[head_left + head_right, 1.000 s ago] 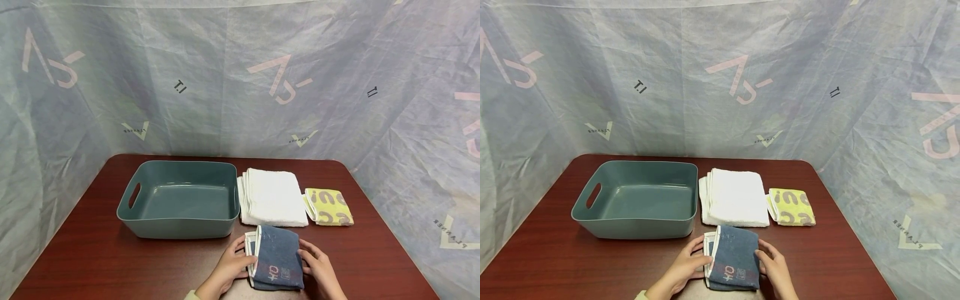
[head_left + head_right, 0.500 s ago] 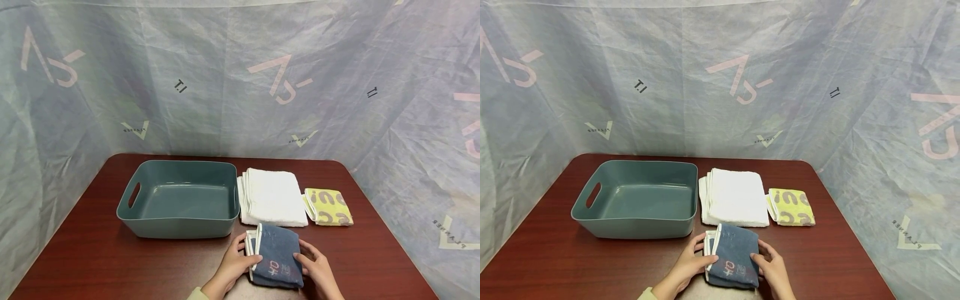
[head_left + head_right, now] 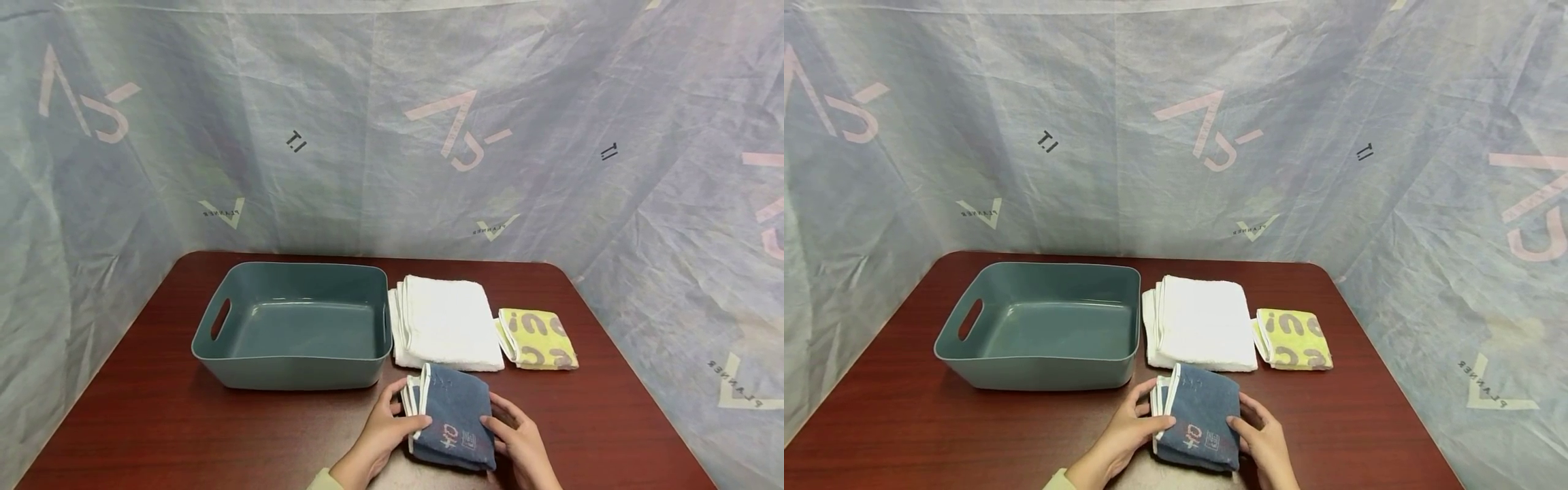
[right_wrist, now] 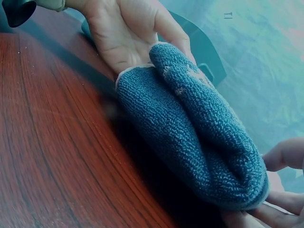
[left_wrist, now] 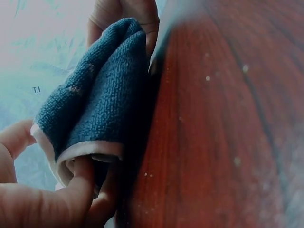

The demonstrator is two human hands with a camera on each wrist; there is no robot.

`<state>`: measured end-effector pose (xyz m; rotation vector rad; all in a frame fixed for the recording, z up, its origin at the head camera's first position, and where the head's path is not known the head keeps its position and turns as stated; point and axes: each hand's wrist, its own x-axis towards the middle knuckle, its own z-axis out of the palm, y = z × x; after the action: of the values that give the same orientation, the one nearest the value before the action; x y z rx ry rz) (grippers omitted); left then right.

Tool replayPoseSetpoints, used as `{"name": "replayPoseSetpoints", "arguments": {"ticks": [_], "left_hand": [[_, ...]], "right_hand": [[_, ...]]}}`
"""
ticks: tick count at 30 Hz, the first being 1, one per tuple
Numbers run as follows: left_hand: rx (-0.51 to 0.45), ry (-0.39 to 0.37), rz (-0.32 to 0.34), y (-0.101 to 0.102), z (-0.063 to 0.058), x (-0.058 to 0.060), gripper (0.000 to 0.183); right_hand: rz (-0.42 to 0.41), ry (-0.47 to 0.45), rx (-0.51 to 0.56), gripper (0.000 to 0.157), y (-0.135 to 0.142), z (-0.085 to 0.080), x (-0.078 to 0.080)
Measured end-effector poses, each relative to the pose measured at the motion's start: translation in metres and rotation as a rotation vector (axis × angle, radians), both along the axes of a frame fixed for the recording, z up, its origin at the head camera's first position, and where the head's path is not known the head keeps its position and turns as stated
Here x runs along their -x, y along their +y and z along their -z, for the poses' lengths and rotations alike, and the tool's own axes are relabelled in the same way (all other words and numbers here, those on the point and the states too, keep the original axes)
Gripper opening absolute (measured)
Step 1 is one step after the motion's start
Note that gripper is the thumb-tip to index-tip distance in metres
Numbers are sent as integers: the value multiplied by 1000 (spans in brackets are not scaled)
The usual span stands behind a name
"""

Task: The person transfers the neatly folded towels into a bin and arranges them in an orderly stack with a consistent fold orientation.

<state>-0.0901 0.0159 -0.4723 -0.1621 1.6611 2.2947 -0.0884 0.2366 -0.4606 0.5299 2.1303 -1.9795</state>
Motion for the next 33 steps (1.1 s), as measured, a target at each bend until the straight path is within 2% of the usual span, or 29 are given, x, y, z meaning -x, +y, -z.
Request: {"name": "replayPoseSetpoints", "arguments": {"ticks": [15,33], "left_hand": [[-65,-9,56,1,0,-2,71],[-129,5,45,-3,-9,-2,71]], "right_hand": [[58,-12,10,59,-4,-2,-1],[87,42,50,58,-7,-12,-2]]}}
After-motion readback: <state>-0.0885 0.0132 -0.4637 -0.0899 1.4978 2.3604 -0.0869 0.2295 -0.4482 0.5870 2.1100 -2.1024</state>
